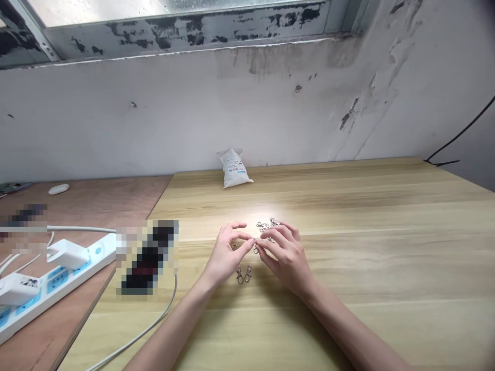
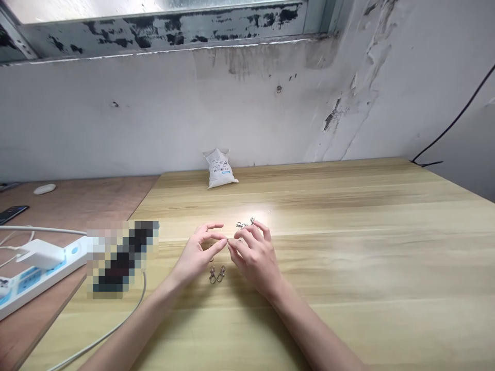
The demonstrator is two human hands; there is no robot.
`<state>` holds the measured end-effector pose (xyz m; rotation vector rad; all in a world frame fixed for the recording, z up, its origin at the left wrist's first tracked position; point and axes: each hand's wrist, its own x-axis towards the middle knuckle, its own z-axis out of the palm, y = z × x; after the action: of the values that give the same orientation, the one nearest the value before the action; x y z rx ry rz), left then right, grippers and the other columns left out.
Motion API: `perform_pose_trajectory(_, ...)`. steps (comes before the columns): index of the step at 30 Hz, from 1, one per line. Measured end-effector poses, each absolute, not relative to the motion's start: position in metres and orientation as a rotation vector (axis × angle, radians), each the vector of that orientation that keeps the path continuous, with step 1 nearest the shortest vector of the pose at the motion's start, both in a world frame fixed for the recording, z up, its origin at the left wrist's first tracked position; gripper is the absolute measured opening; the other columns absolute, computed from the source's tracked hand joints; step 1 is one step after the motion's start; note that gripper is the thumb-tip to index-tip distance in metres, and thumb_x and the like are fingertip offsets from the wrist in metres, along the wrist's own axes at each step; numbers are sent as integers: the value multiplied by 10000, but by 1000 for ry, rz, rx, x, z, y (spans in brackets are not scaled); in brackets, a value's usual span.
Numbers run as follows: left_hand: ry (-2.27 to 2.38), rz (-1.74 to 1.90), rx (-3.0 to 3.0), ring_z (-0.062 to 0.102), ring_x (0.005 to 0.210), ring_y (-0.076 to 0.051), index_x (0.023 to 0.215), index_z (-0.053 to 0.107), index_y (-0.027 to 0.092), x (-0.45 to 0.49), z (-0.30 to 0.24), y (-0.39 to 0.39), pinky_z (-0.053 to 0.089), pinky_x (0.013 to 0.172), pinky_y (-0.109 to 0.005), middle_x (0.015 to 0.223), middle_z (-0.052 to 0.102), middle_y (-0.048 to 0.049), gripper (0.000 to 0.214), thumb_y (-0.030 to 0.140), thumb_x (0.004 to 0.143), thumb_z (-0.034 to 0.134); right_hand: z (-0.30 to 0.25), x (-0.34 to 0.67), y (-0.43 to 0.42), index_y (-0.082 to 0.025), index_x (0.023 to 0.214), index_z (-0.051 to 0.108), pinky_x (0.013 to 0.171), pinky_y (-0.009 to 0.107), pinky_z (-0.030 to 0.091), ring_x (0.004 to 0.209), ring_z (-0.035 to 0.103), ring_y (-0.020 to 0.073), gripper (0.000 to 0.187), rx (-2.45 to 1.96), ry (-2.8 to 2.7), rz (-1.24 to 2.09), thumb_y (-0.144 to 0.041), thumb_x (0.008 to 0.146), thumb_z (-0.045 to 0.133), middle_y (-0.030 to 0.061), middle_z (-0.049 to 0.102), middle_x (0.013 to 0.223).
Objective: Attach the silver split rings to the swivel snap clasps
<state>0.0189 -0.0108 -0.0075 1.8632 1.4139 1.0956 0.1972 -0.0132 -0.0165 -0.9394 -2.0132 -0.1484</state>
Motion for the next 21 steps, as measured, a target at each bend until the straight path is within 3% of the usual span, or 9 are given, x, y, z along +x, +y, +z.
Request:
perform_pose_trajectory(5,1451,1065,1847,555,1206,-263,728,712,239,16,-8,-10,456,1010,-488,1202,635,-83,99,286,812,693,-16,195,-14,-255,871,653,1013,430,377,876,614,180,110,-944,-2022,-208,-170,909,595,-4,697,840)
perform_pose_trajectory(12,1457,1037,1860,552,1222,-260,717,717,247,17,-10,-9,494,971,-458,1224,642,-77,108,257,817,675,-19,196,-14,-268,857,666,1049,460,360,914,619,192,134,-957,-2049,-250,-157,898,603,-5,698,857)
perform_pose_trajectory(21,1517,1014,1984,588,1181,-268,707,732,256,15,-14,-8,501,955,-446,1157,675,-72,83,223,776,700,-26,196,-14,-252,860,688,1121,563,298,1224,538,264,119,-963,-2132,-320,-173,899,609,64,660,1211)
